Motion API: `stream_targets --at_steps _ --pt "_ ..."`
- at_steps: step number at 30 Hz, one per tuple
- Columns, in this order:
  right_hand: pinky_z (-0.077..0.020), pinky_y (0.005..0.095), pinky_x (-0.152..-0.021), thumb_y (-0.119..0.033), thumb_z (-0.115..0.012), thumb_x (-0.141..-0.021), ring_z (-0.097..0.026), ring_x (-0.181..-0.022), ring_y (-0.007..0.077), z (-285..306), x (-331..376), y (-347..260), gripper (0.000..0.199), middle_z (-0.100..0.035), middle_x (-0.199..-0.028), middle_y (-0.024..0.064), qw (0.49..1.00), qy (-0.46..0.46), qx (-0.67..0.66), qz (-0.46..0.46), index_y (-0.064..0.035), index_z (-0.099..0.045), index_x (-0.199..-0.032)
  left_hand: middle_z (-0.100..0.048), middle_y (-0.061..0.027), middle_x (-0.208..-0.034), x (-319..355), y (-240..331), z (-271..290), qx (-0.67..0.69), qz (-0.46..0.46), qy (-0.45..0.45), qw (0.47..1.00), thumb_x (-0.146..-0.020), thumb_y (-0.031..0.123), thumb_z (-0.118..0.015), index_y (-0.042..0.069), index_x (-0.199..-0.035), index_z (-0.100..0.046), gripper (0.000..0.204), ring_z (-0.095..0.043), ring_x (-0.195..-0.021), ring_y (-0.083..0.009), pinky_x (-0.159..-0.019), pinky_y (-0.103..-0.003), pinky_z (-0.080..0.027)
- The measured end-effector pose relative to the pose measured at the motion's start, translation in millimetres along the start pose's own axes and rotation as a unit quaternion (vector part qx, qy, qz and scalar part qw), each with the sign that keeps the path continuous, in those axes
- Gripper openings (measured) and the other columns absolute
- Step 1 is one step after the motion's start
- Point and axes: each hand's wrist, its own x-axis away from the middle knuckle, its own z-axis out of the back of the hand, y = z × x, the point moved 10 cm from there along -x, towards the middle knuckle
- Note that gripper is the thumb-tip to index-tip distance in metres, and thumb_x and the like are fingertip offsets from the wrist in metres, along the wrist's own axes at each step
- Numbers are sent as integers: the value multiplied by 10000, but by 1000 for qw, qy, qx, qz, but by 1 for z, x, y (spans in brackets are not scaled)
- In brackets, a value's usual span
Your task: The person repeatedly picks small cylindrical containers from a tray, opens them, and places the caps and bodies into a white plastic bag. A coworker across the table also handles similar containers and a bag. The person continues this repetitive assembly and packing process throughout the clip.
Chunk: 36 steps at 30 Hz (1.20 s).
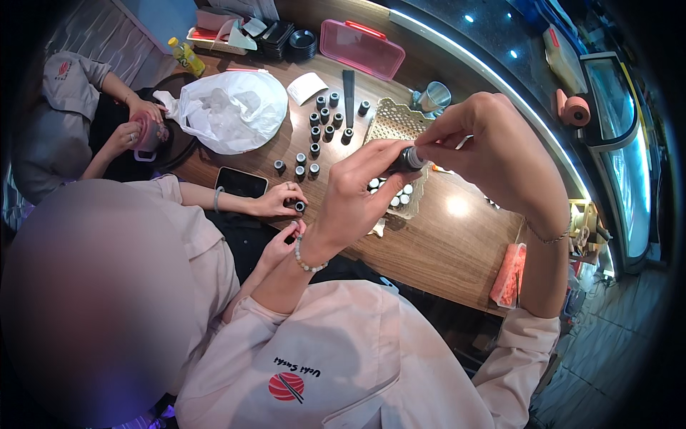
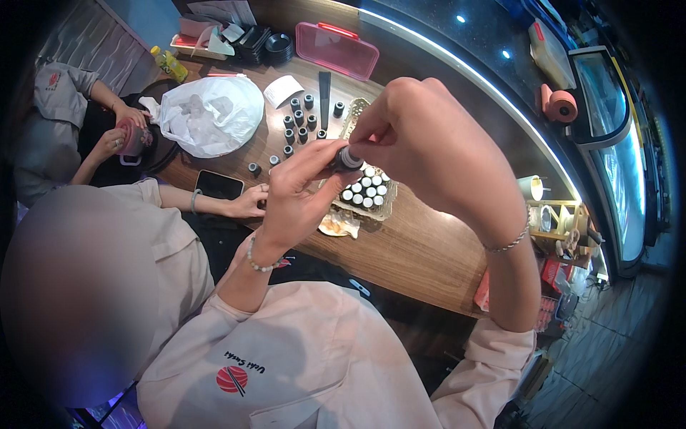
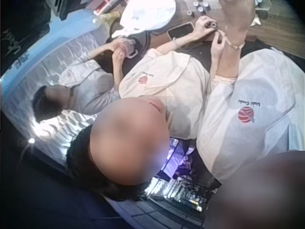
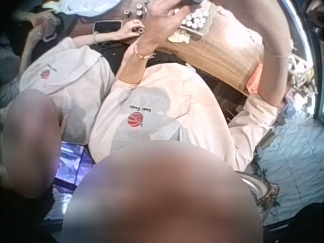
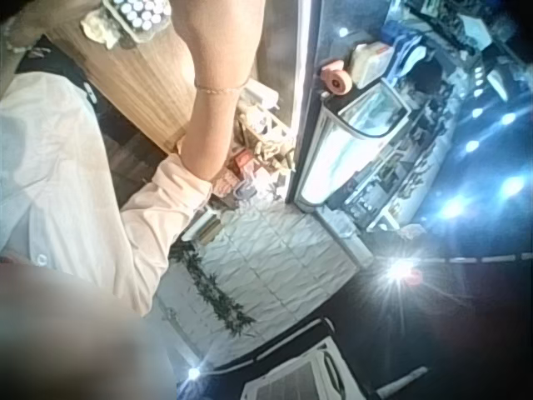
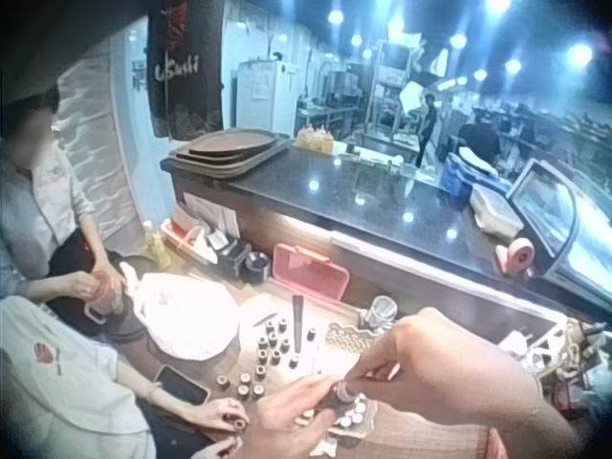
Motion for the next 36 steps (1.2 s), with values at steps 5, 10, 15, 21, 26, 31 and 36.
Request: stream_targets --at_steps 5,10,15,21,26,31,36 --pt "-619 320 -759 -28 -800 -836 -770 -767 244 1 0 -8 186 -776 -874 199 998 -16 59 16 49 -799 -1005 -703 -149 -1195 -3 5 -2 -4 -1 -24 1000 -905 -123 -696 -80 -1298 -668 397 -726 -1039 -187 -879 -304 -629" --pt "-613 322 -736 -12 -794 -817 -767 -756 265 1 6 -17 160 -770 -854 199 995 -19 89 35 46 -802 -966 -704 -149 -1198 -1 7 -5 18 23 -32 999 -883 -162 -689 -78 -1298 -669 424 -722 -1038 -183 -873 -301 -626" --pt "-589 325 -701 10 -786 -787 -748 -718 270 -1 14 -22 126 -752 -811 188 994 -19 95 42 31 -802 -910 -702 -149 -1201 3 10 -8 11 12 -49 999 -868 -162 -713 -77 -1303 -667 445 -721 -1035 -179 -863 -298 -626" --pt "-538 388 -656 23 -772 -759 -687 -681 330 -2 26 -23 90 -694 -763 167 979 58 168 103 28 -777 -849 -705 -149 -1186 2 13 -11 16 16 -50 998 -860 -117 -754 -68 -1306 -664 458 -729 -1006 -201 -832 -308 -617" --pt "-538 405 -662 18 -781 -753 -685 -702 346 -1 36 -35 101 -701 -803 157 974 73 183 114 15 -771 -854 -715 -153 -1136 -1 15 -13 44 20 -39 998 -859 -70 -775 -59 -1287 -671 441 -756 -925 -232 -789 -328 -598" --pt "-541 392 -661 30 -780 -773 -691 -703 332 2 46 -41 120 -707 -832 138 967 126 192 108 6 -772 -890 -706 -157 -1140 -5 20 -12 57 7 -29 998 -859 -83 -770 -64 -1290 -669 443 -749 -960 -224 -795 -325 -605" --pt "-547 322 -700 5 -773 -881 -709 -749 194 8 41 -23 86 -722 -861 77 984 150 -12 98 11 -776 -967 -701 -165 -1160 -7 23 0 84 2 3 996 -860 -67 -785 -57 -1289 -681 442 -744 -976 -228 -807 -323 -615"
